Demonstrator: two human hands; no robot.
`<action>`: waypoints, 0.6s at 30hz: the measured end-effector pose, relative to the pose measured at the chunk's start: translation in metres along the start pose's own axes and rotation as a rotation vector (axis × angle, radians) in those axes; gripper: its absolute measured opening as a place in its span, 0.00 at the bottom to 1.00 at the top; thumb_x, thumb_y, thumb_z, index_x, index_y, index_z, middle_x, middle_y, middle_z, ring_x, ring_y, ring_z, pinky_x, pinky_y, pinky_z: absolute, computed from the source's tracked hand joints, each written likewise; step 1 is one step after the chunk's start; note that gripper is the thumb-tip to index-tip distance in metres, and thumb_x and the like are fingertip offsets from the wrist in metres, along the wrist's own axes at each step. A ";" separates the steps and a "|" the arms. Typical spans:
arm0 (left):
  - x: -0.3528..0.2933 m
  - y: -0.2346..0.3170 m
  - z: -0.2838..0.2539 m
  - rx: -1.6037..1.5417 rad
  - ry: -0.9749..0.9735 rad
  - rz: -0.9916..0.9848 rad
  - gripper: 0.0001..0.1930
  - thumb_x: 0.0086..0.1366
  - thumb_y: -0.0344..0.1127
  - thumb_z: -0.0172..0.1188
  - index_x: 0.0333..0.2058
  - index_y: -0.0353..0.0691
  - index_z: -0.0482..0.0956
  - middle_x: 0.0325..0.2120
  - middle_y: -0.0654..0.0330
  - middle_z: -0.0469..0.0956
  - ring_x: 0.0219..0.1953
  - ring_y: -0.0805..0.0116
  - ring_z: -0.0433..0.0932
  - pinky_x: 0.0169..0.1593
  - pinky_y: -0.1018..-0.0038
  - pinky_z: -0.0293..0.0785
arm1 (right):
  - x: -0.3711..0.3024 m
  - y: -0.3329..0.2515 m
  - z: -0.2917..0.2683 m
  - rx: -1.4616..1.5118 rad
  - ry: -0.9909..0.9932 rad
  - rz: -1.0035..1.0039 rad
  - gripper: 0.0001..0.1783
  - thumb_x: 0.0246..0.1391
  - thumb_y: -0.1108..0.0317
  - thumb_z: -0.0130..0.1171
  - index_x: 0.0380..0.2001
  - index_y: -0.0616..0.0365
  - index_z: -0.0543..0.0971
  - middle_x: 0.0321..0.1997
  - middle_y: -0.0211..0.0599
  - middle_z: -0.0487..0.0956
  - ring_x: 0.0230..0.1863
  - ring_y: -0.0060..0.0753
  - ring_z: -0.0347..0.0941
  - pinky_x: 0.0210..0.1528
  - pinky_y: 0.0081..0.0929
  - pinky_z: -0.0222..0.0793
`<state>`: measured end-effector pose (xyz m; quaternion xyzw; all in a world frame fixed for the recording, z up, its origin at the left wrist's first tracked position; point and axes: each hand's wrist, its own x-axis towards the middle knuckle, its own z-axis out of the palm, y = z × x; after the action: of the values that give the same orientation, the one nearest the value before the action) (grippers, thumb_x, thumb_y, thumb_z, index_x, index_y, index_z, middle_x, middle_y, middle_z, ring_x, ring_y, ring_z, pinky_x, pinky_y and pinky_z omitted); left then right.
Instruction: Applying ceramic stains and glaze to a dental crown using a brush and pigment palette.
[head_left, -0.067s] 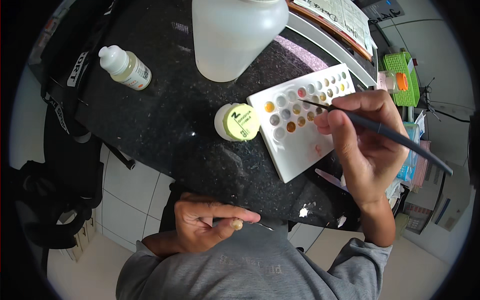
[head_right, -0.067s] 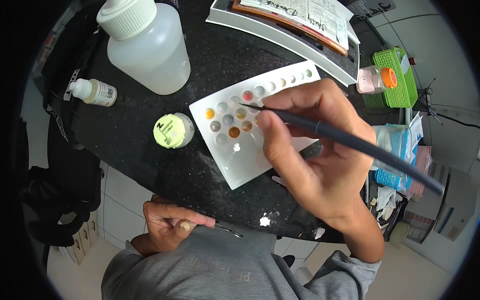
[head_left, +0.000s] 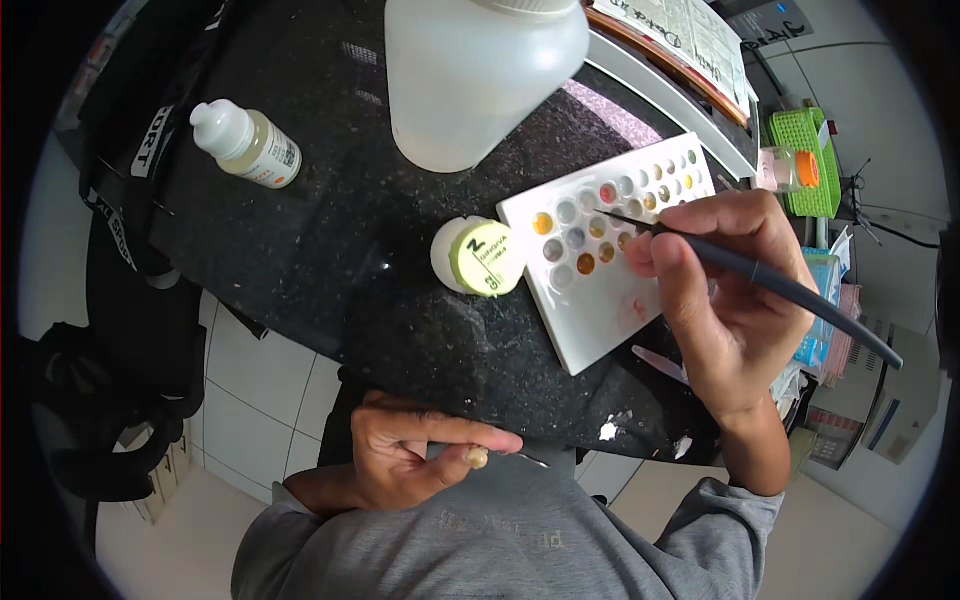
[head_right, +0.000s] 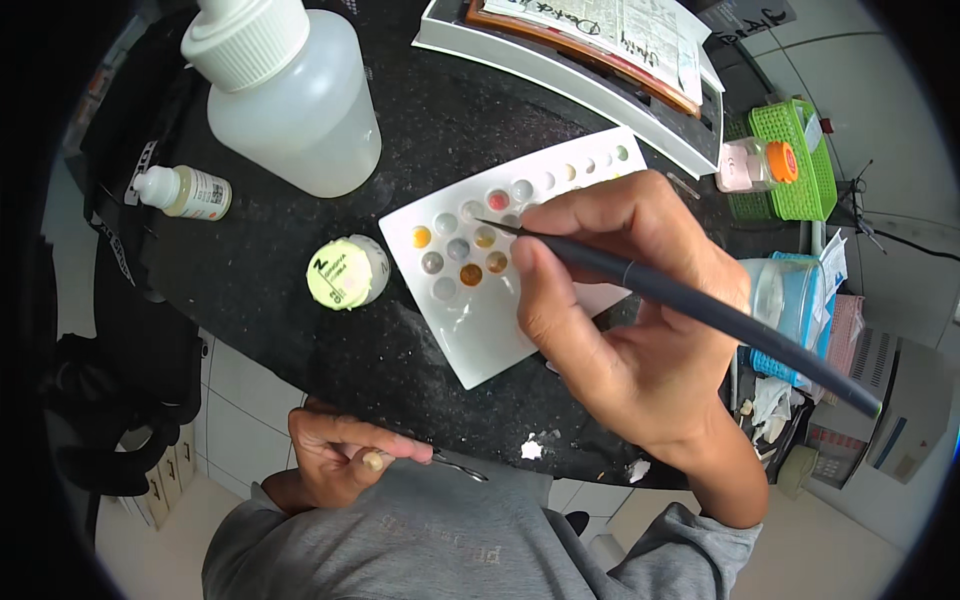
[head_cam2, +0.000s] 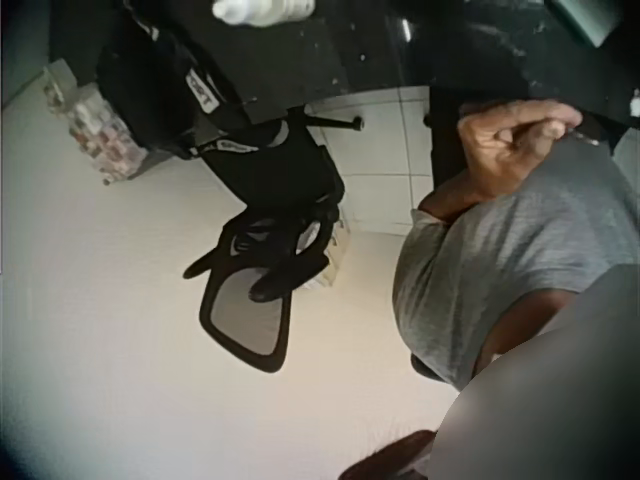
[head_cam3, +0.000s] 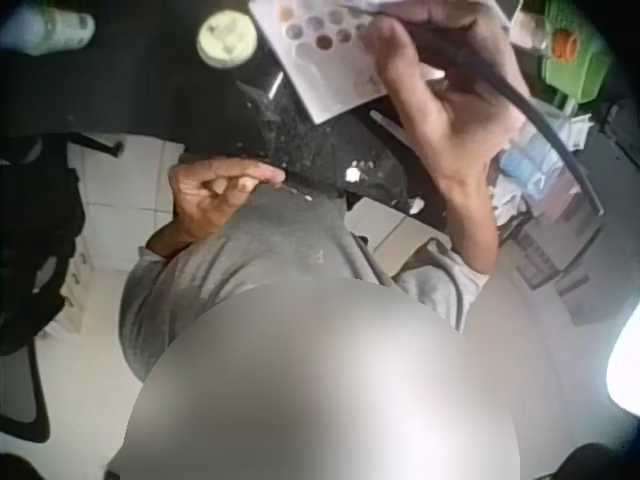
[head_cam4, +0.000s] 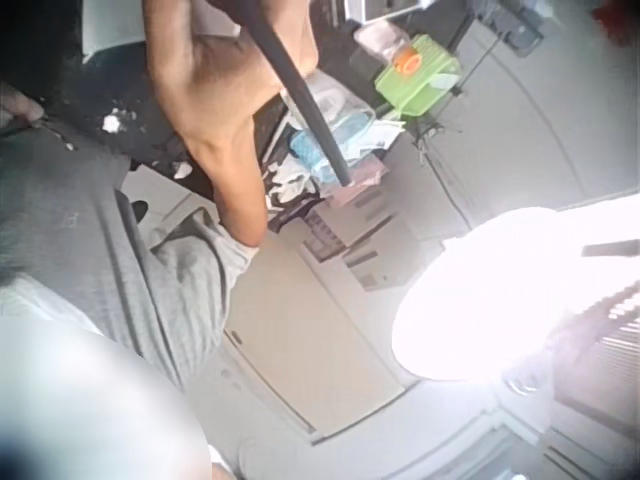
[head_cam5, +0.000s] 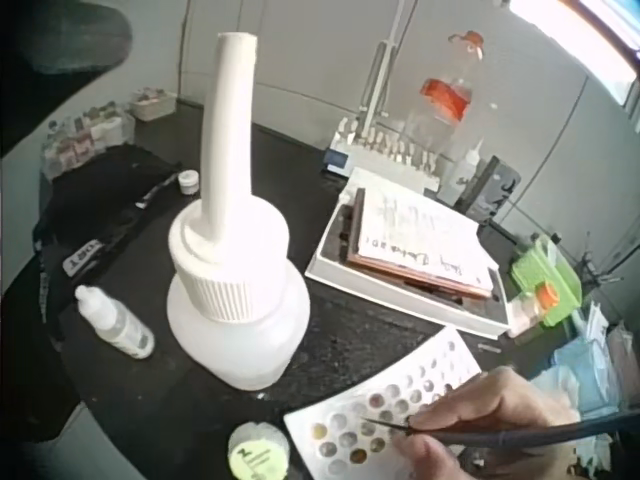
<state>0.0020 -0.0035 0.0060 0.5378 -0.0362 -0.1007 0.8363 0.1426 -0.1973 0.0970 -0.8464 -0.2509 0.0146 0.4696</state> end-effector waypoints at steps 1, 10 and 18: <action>0.000 0.001 -0.001 -0.003 0.002 -0.002 0.08 0.58 0.27 0.59 0.34 0.30 0.82 0.29 0.52 0.83 0.28 0.75 0.82 0.36 0.81 0.78 | 0.002 0.000 0.000 0.000 -0.003 0.003 0.06 0.53 0.79 0.56 0.34 0.71 0.72 0.28 0.42 0.78 0.30 0.25 0.78 0.35 0.17 0.74; 0.003 -0.006 0.000 -0.062 -0.013 0.059 0.10 0.62 0.31 0.57 0.31 0.27 0.80 0.28 0.46 0.82 0.13 0.87 0.69 0.18 0.88 0.66 | 0.003 0.000 -0.001 -0.160 -0.053 -0.034 0.07 0.52 0.82 0.57 0.34 0.73 0.72 0.30 0.43 0.77 0.32 0.28 0.79 0.37 0.19 0.76; 0.001 -0.006 -0.001 -0.064 -0.006 0.040 0.10 0.62 0.32 0.57 0.31 0.28 0.80 0.28 0.45 0.82 0.16 0.84 0.73 0.21 0.86 0.70 | 0.004 -0.001 0.001 -0.149 -0.058 -0.015 0.08 0.50 0.82 0.58 0.34 0.73 0.72 0.30 0.42 0.77 0.33 0.29 0.79 0.38 0.20 0.76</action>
<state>0.0027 -0.0057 0.0003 0.5098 -0.0463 -0.0866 0.8547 0.1453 -0.1941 0.0977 -0.8763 -0.2709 0.0168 0.3981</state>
